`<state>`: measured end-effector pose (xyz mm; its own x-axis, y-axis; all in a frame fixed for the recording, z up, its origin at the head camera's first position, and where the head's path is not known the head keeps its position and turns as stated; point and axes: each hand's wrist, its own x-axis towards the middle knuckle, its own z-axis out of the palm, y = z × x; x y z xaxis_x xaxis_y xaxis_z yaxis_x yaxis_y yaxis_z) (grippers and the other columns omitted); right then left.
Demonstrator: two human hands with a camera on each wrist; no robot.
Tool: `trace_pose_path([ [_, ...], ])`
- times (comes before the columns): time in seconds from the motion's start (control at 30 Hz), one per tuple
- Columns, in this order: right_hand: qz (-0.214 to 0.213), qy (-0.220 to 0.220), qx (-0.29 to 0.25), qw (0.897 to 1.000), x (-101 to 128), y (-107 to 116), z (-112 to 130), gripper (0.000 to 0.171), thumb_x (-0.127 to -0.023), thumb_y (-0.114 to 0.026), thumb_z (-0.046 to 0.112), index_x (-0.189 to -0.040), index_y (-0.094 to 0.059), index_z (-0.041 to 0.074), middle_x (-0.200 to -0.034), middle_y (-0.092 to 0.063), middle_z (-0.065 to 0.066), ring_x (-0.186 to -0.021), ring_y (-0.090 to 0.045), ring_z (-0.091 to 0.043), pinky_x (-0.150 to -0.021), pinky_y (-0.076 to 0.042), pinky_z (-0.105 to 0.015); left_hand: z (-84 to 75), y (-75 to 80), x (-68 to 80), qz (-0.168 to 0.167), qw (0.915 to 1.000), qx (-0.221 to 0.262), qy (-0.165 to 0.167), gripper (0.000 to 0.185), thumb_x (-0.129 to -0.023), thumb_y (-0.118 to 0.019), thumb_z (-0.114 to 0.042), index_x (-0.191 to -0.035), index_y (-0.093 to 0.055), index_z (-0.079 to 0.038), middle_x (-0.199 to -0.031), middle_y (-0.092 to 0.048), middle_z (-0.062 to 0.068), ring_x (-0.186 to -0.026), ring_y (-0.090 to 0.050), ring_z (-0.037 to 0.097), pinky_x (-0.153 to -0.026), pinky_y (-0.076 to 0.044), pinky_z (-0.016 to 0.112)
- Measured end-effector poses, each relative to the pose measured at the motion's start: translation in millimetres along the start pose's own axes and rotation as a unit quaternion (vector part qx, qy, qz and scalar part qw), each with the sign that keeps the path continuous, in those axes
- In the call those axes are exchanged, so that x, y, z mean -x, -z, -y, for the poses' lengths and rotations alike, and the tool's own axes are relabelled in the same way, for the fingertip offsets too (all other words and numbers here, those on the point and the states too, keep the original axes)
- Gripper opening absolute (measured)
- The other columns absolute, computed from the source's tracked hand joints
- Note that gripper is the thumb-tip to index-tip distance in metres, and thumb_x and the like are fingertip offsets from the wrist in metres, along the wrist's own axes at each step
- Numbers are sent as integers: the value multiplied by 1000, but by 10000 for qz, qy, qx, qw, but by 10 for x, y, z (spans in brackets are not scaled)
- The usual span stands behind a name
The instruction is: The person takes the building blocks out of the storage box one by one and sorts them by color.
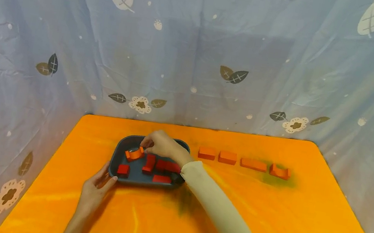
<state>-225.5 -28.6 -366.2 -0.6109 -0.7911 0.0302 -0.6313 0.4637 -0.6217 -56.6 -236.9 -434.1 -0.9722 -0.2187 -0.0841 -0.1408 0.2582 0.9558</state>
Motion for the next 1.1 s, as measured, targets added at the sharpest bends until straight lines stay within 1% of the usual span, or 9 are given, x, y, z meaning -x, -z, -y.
trace_pose_path([
  [0.17, 300, -276, 186, 9990, -191, -84, -25, 26, -88, -73, 5, -113, -72, 0, -106, -73, -10, -95, -68, -17, -81, -53, -18, 9, -7, 2, -26, 10000, 71, 17, 67, -96, -65, -19, -153, -32, -11, -157, -31, 5, -140, -37, 29, -86, -42, 2],
  [0.27, 445, -462, 525, 9966, -293, -127, -40, 29, -86, -76, 6, -114, -72, 1, -109, -72, -8, -98, -67, -18, -85, -52, -19, 12, -8, 8, 4, 10000, 66, 8, 67, -96, -65, -19, -154, -32, -11, -157, -31, 5, -140, -37, 28, -86, -43, 3],
  [0.43, 555, -536, 1061, 9914, -346, -219, -50, 33, -84, -78, 9, -116, -73, 5, -114, -70, -5, -99, -63, -16, -86, -51, -19, 7, -7, 15, 40, 9999, 91, -22, 67, -96, -64, -19, -154, -31, -12, -157, -31, 3, -141, -36, 28, -87, -43, 3],
  [0.5, 557, -536, 1145, 9904, -332, -255, -63, 32, -85, -77, 9, -116, -73, 7, -113, -69, -4, -97, -62, -15, -85, -51, -19, 0, -8, 13, 57, 9999, 143, 1, 67, -96, -64, -19, -154, -31, -13, -157, -30, 2, -141, -35, 28, -87, -43, 4],
  [0.63, 450, -566, 1165, 9906, -302, -311, -93, 29, -85, -77, 10, -114, -73, 9, -111, -69, -2, -95, -61, -14, -85, -51, -19, -2, -6, 13, 77, 9998, 194, 36, 68, -96, -65, -19, -154, -31, -13, -157, -29, 1, -142, -34, 27, -87, -44, 4],
  [0.8, 372, -451, 1192, 9911, -292, -342, -135, 27, -86, -76, 12, -113, -73, 10, -109, -69, -1, -93, -62, -12, -83, -51, -18, -8, -6, 13, 65, 9999, 109, 18, 67, -96, -65, -19, -154, -31, -14, -157, -30, 2, -141, -35, 27, -87, -44, 4],
  [0.97, 365, -473, 1053, 9926, -300, -338, -161, 26, -87, -76, 14, -112, -74, 11, -106, -69, 0, -88, -61, -11, -80, -51, -18, -9, -7, 18, 66, 10000, 62, -4, 67, -96, -65, -20, -154, -31, -14, -157, -30, 2, -140, -36, 27, -86, -43, 3],
  [1.1, 257, -304, 998, 9942, -296, -293, -144, 27, -86, -76, 14, -114, -73, 11, -104, -69, 1, -85, -59, -11, -78, -50, -18, -9, -10, 15, 13, 10000, 84, -16, 66, -96, -65, -19, -154, -33, -13, -157, -31, 4, -139, -38, 27, -86, -44, 4],
])
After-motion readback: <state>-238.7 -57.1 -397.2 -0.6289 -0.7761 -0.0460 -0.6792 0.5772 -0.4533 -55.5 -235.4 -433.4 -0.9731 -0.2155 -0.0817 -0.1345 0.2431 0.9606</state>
